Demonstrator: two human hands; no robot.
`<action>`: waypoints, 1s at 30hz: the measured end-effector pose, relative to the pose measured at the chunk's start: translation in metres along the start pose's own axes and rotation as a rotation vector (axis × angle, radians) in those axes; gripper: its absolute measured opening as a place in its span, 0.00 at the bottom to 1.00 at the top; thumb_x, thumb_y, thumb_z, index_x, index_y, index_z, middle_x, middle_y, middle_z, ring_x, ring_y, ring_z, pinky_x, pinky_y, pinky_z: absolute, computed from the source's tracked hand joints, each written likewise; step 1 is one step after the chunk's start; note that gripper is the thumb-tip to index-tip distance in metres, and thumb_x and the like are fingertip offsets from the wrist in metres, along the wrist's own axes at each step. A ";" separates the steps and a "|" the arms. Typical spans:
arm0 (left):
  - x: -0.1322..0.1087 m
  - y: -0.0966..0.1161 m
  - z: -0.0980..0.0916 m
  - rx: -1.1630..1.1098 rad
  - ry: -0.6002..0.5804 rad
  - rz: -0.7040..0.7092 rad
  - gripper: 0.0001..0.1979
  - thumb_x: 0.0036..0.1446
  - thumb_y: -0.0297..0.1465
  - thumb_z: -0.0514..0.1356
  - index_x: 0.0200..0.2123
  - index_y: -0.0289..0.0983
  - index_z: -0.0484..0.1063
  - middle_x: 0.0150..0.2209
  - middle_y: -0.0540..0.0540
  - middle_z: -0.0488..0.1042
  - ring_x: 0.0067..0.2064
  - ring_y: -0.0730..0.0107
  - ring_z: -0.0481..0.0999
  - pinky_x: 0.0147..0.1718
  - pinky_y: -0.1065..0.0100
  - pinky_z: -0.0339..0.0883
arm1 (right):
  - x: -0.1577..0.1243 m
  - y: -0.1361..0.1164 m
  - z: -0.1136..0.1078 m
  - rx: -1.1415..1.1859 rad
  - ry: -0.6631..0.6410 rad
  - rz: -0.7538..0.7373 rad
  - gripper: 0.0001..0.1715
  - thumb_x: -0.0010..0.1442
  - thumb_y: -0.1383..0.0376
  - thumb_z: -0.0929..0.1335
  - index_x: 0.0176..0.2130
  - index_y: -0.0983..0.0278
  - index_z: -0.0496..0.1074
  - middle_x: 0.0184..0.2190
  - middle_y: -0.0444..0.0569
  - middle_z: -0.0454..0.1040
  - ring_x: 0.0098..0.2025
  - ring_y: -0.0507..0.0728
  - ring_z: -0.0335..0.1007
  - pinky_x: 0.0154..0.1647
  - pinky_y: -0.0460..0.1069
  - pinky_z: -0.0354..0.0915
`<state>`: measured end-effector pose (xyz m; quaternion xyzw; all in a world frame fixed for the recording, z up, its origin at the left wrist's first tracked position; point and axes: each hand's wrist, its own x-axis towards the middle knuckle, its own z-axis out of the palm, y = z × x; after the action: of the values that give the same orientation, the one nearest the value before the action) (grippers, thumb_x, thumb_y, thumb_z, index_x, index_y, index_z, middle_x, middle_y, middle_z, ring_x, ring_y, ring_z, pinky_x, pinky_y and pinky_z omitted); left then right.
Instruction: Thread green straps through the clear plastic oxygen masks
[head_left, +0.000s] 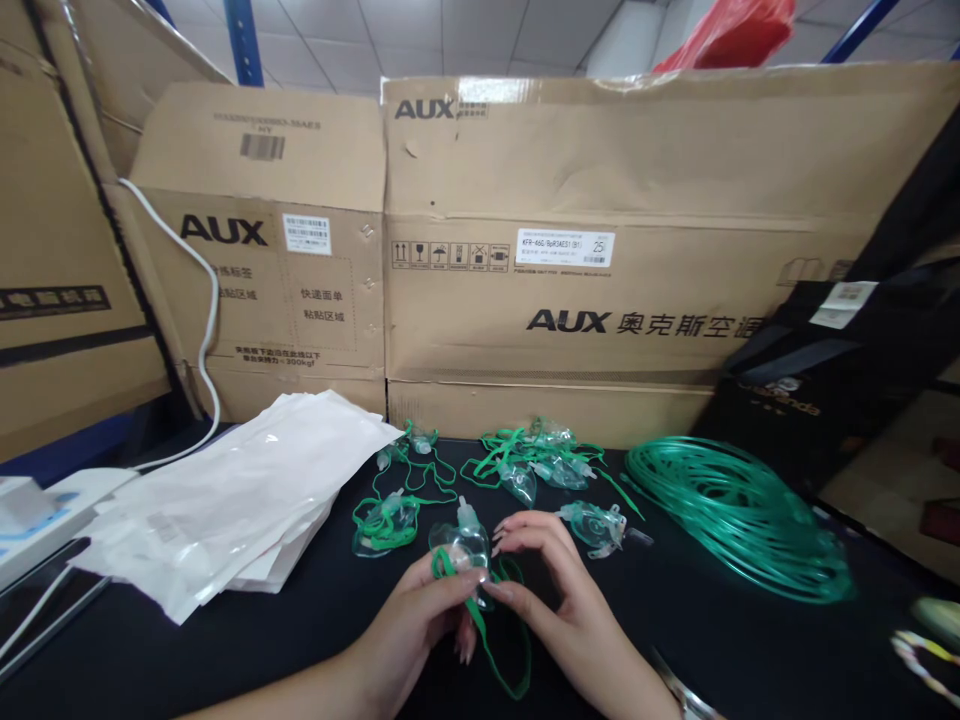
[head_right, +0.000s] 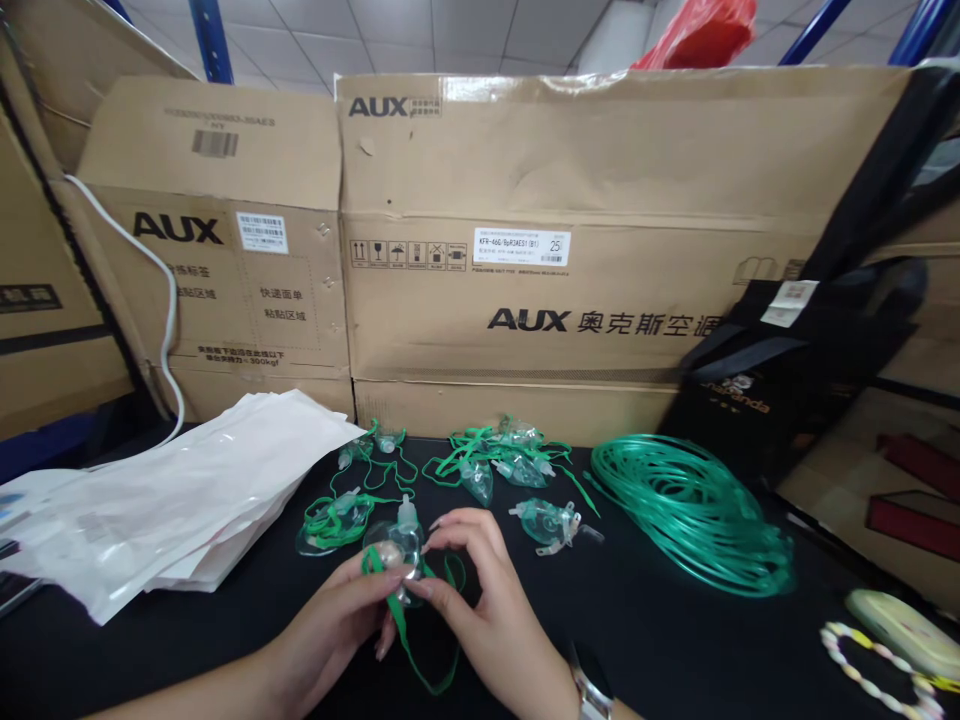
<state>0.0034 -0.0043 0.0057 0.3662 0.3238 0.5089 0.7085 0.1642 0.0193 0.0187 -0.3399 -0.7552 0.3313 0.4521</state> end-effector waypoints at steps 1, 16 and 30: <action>0.000 0.000 0.000 -0.005 -0.002 0.004 0.04 0.49 0.29 0.59 0.28 0.33 0.68 0.20 0.53 0.65 0.18 0.79 0.64 0.17 0.76 0.61 | 0.001 0.002 0.001 0.063 -0.005 0.057 0.13 0.52 0.63 0.69 0.39 0.57 0.64 0.43 0.47 0.61 0.47 0.56 0.59 0.47 0.51 0.59; 0.000 -0.004 -0.004 0.016 -0.199 -0.194 0.07 0.45 0.31 0.60 0.26 0.31 0.70 0.10 0.51 0.69 0.09 0.79 0.63 0.06 0.81 0.57 | 0.010 -0.004 -0.006 0.933 -0.495 0.505 0.16 0.49 0.70 0.70 0.41 0.69 0.71 0.34 0.50 0.72 0.36 0.51 0.67 0.42 0.47 0.57; 0.000 0.000 0.000 0.087 -0.145 -0.131 0.10 0.48 0.36 0.60 0.25 0.36 0.64 0.07 0.58 0.63 0.06 0.83 0.53 0.04 0.81 0.48 | 0.008 0.005 -0.006 1.088 -0.440 0.593 0.19 0.42 0.72 0.73 0.36 0.67 0.68 0.29 0.45 0.71 0.30 0.50 0.67 0.34 0.46 0.60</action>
<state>0.0036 -0.0042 0.0052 0.4106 0.3166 0.4193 0.7452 0.1673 0.0301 0.0204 -0.1810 -0.4290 0.8382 0.2839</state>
